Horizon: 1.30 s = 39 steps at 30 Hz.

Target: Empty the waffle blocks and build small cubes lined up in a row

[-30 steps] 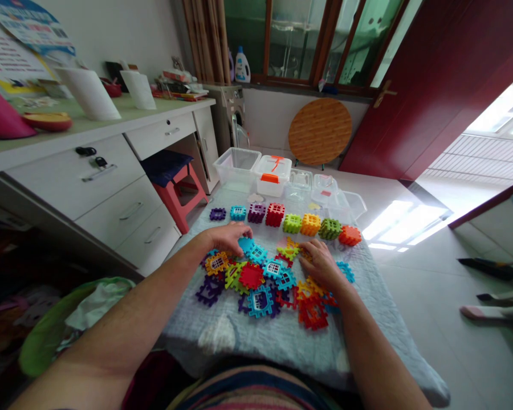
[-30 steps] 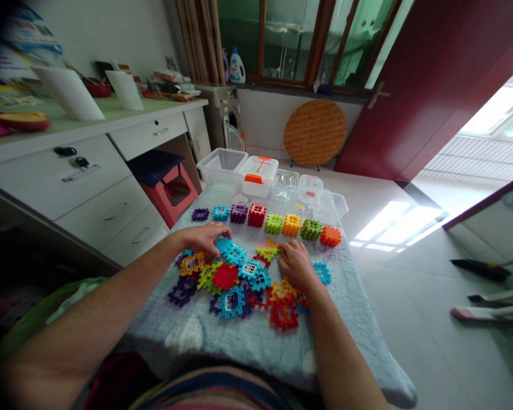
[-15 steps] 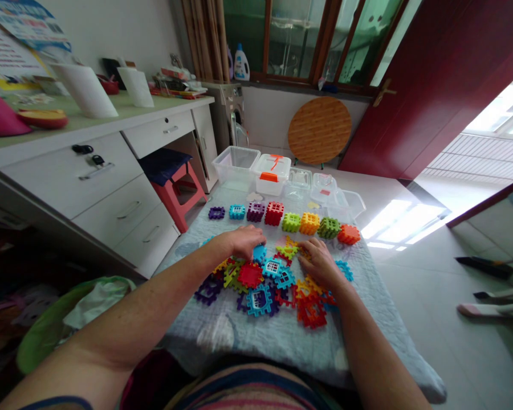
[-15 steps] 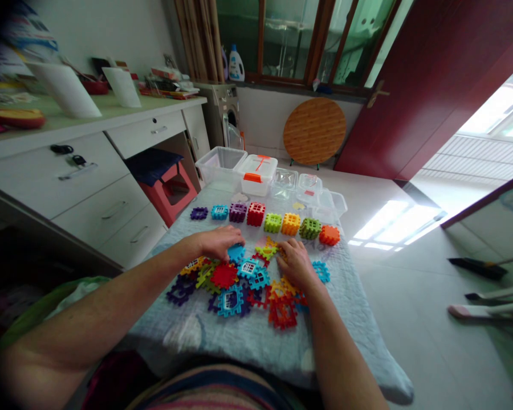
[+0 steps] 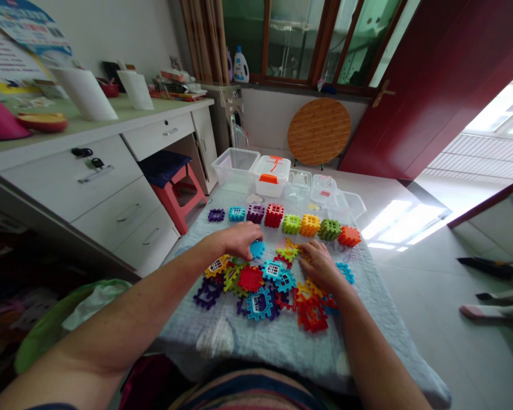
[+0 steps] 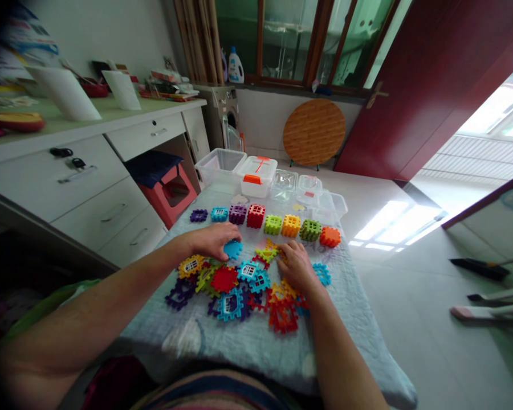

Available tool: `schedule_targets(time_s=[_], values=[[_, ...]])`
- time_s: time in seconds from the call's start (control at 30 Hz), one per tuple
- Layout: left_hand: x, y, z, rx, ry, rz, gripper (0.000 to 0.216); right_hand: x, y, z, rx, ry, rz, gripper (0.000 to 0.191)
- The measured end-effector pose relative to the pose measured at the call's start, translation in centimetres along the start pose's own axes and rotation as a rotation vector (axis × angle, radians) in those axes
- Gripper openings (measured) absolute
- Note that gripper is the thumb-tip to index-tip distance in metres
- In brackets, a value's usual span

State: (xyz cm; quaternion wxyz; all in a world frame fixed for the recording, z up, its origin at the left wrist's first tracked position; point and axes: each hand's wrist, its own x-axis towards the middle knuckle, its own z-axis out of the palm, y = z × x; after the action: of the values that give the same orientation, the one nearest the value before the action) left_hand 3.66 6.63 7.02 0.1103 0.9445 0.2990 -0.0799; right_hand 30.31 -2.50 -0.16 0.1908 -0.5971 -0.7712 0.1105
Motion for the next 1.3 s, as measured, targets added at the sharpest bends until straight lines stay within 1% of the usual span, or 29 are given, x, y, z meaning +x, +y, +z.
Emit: schedule_targets(time_s=[0.13,0.23,0.3,0.37,0.43,0.5,0.67,0.8,0.93,1.1,1.3], values=[[-1.5,-3.0,-1.2,-0.084,0.126,-0.063,0.045,0.0,0.0,0.0,-0.003,0.004,-0.002,0.026],[-1.9,-5.9,-1.7,-0.088,0.220,-0.203,0.046,0.0,-0.1,0.0,-0.002,0.009,-0.003,0.026],[-1.5,-7.8,-1.7,-0.083,0.275,-0.314,0.048,-0.1,-0.1,0.0,-0.002,0.010,-0.004,0.025],[-0.8,-9.3,-1.6,-0.075,0.308,-0.385,0.049,-0.1,-0.2,0.0,0.000,0.009,-0.004,0.025],[0.2,-10.4,-1.4,-0.063,0.319,-0.415,0.051,0.0,-0.2,-0.1,0.002,0.009,-0.001,0.025],[1.1,-11.2,-1.2,-0.042,0.301,-0.424,0.052,0.0,-0.2,-0.1,0.003,0.010,-0.001,0.026],[2.7,-12.1,-1.1,-0.002,0.211,-0.424,0.053,-0.1,-0.5,-0.4,0.020,0.007,0.006,0.025],[3.1,-12.5,-1.1,-0.003,0.131,-0.388,0.055,-0.1,-0.7,-0.5,0.025,0.005,0.008,0.025],[3.2,-12.8,-1.4,-0.032,0.088,-0.373,0.057,-0.1,-0.5,-0.4,0.019,0.009,0.007,0.027],[3.4,-12.7,-1.6,-0.068,0.029,-0.364,0.069,-0.1,-0.5,-0.3,0.019,0.006,0.016,0.027],[3.7,-12.4,-1.4,-0.077,-0.016,-0.364,0.062,0.0,-0.6,-0.4,0.025,0.007,0.012,0.027]])
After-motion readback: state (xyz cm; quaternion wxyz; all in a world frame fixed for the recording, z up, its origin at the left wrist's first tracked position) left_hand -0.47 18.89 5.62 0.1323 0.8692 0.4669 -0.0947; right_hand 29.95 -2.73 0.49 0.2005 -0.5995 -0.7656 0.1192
